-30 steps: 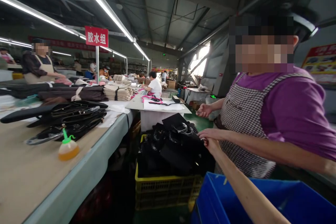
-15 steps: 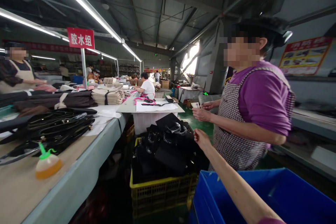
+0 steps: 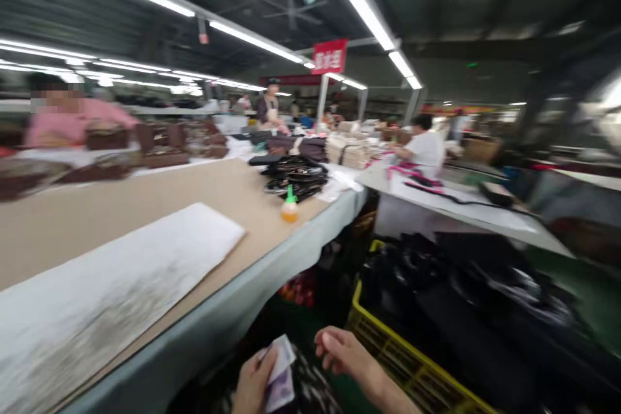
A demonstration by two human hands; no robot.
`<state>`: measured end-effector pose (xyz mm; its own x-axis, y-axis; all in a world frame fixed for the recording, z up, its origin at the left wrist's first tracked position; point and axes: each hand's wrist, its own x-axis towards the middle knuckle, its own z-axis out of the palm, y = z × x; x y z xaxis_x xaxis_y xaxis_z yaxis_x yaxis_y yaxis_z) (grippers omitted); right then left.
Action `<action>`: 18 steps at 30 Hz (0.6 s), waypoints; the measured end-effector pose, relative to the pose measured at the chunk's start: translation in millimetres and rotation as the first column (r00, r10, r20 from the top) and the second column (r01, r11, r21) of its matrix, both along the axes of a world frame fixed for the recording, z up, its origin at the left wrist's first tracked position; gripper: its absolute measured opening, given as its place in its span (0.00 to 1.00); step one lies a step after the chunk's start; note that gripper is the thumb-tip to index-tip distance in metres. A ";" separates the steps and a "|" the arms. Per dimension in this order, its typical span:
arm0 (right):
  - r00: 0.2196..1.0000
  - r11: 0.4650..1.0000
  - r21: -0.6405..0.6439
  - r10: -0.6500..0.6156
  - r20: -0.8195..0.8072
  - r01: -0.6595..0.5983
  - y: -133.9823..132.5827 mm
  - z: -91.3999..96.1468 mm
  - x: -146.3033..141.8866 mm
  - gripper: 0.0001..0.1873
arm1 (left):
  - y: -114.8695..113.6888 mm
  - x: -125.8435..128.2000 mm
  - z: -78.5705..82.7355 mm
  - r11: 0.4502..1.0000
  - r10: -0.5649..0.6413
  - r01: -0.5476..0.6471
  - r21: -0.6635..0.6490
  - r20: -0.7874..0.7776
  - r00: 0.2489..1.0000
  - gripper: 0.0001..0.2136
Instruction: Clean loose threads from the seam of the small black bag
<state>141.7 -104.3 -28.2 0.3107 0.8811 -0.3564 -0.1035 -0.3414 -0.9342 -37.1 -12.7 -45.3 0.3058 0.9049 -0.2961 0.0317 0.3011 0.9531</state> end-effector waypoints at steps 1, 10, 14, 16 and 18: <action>0.993 0.993 -0.028 0.118 -0.028 -0.118 17.1 -5.3 -22.3 0.24 | 6.8 -5.7 -7.1 0.998 -0.064 0.064 -0.004 -0.001 0.998 0.24; 0.869 0.866 -0.074 0.494 -0.042 -0.495 97.4 -31.7 -118.0 0.21 | 18.5 -72.0 -17.2 0.986 0.164 -0.163 0.039 -0.026 0.986 0.16; 0.850 0.848 -0.085 0.527 0.017 -0.524 107.0 -16.9 -133.0 0.22 | 22.4 -89.1 -0.8 0.976 0.211 -0.210 0.063 -0.017 0.977 0.14; 0.843 0.843 -0.073 0.536 0.038 -0.533 113.2 -2.5 -135.9 0.22 | 24.8 -97.1 7.5 0.969 0.246 -0.246 0.035 0.012 0.969 0.13; 0.844 0.845 -0.081 0.534 0.051 -0.529 123.0 13.6 -133.3 0.21 | 25.2 -106.0 12.9 0.959 0.285 -0.285 -0.010 0.001 0.959 0.14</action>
<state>8.4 18.7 -14.6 -0.1735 0.8953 -0.4102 0.1738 -0.3822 -0.9076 -143.1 12.5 -32.3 0.0367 0.9516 -0.3051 -0.0588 0.3068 0.9499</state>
